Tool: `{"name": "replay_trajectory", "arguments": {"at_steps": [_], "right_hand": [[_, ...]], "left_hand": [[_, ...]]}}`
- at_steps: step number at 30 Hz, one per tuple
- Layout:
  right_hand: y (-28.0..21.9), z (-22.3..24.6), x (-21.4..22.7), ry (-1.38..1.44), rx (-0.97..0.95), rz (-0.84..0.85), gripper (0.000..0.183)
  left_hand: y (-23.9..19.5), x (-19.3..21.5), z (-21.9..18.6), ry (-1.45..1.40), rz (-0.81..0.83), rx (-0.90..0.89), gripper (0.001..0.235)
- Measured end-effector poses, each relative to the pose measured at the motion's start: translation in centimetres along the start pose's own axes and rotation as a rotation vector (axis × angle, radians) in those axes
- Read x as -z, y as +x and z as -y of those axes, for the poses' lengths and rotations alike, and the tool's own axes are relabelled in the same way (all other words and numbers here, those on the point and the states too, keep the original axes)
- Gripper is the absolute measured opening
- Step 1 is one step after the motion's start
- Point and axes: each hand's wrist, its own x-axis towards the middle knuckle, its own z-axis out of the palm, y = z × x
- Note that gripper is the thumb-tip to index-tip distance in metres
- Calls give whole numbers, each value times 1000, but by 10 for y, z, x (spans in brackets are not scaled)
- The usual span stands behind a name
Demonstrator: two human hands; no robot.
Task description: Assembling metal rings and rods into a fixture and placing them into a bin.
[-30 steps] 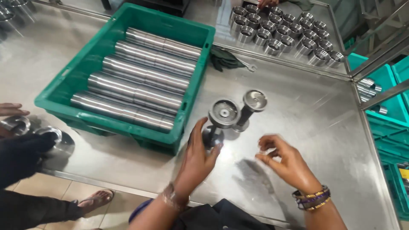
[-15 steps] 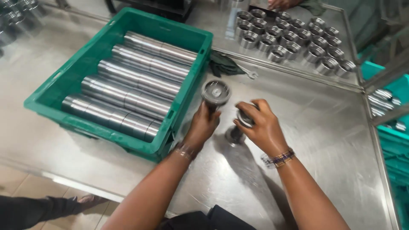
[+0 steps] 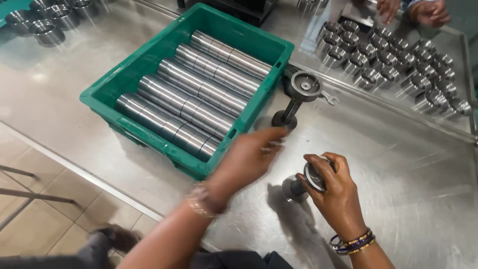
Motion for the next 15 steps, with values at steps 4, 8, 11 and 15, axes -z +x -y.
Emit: {"name": "replay_trajectory", "arguments": {"at_steps": [4, 8, 11, 15], "right_hand": [[6, 16, 8, 123, 70, 228, 77], [19, 56, 10, -119, 407, 50, 97], [35, 97, -20, 241, 425, 208, 67], [71, 138, -90, 237, 491, 399, 48]], "left_hand": [[-20, 118, 18, 469, -60, 18, 26], [-13, 172, 78, 774, 134, 311, 35], [0, 175, 92, 824, 251, 408, 58], [13, 179, 95, 874, 436, 570, 65]]}}
